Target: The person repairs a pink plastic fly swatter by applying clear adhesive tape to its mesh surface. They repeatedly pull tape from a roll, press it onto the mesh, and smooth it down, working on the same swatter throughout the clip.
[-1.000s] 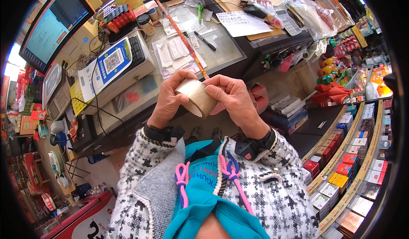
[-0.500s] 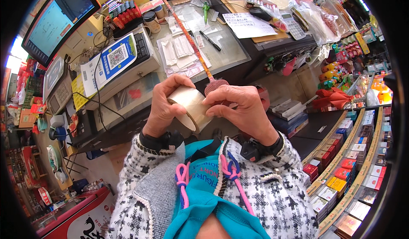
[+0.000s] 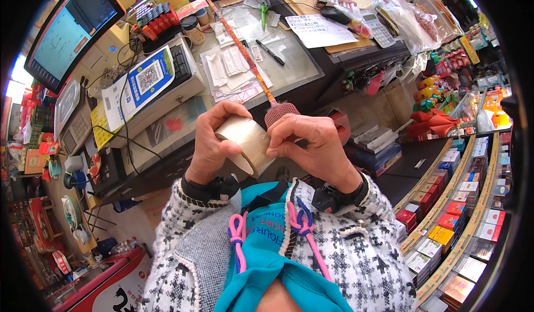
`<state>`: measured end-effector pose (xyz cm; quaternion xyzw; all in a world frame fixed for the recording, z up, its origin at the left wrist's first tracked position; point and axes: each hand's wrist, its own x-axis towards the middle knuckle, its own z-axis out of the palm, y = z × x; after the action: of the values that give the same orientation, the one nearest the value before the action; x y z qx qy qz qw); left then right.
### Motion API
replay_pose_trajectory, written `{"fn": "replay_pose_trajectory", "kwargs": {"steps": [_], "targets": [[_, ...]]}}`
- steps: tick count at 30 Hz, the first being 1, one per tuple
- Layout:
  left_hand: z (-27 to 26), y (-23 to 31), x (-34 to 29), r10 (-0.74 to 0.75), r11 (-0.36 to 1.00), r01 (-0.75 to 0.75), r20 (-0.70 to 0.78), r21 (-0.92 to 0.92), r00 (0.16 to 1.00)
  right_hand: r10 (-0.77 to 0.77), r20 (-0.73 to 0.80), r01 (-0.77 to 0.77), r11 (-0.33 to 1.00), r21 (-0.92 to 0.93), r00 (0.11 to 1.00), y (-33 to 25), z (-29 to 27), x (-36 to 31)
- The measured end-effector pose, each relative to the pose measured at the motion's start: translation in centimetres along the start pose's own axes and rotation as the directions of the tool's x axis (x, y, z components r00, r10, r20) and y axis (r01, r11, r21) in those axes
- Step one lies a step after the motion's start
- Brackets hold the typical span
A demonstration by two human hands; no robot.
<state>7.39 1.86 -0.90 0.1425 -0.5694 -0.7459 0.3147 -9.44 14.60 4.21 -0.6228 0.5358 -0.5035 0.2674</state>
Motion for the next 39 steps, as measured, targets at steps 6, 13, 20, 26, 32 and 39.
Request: {"fn": "replay_pose_trajectory", "kwargs": {"steps": [6, 13, 20, 26, 32, 39], "targets": [[0.0, 0.2, 0.2, 0.043, 0.999, -0.043, -0.012, 0.002, 0.999, -0.029, -0.072, 0.028, 0.999, -0.024, 0.997, -0.3, 0.1, 0.0], [0.1, 0.2, 0.2, 0.057, 0.998, -0.056, -0.017, 0.020, 0.998, -0.057, -0.027, 0.056, 0.998, -0.015, 0.998, 0.4, 0.0, 0.0], [0.1, 0.1, 0.7, 0.066, 0.998, -0.066, -0.003, -0.021, 0.998, -0.006, -0.097, 0.011, 0.998, 0.060, 0.995, 0.3, 0.1, 0.1], [0.4, -0.1, 0.9, 0.081, 0.997, -0.081, -0.008, -0.005, 0.997, -0.008, -0.082, 0.013, 0.999, 0.053, 0.997, 0.4, -0.2, 0.0], [0.4, -0.4, 1.0, 0.124, 0.991, -0.124, -0.009, 0.046, 0.992, 0.049, -0.055, -0.045, 0.996, 0.073, 0.997, 0.7, -0.4, -0.3], [0.4, -0.3, 1.0, 0.126, 0.992, -0.125, -0.033, 0.032, 0.991, 0.062, -0.068, -0.055, 0.993, 0.101, 0.996, 1.0, -0.4, -0.1]]}}
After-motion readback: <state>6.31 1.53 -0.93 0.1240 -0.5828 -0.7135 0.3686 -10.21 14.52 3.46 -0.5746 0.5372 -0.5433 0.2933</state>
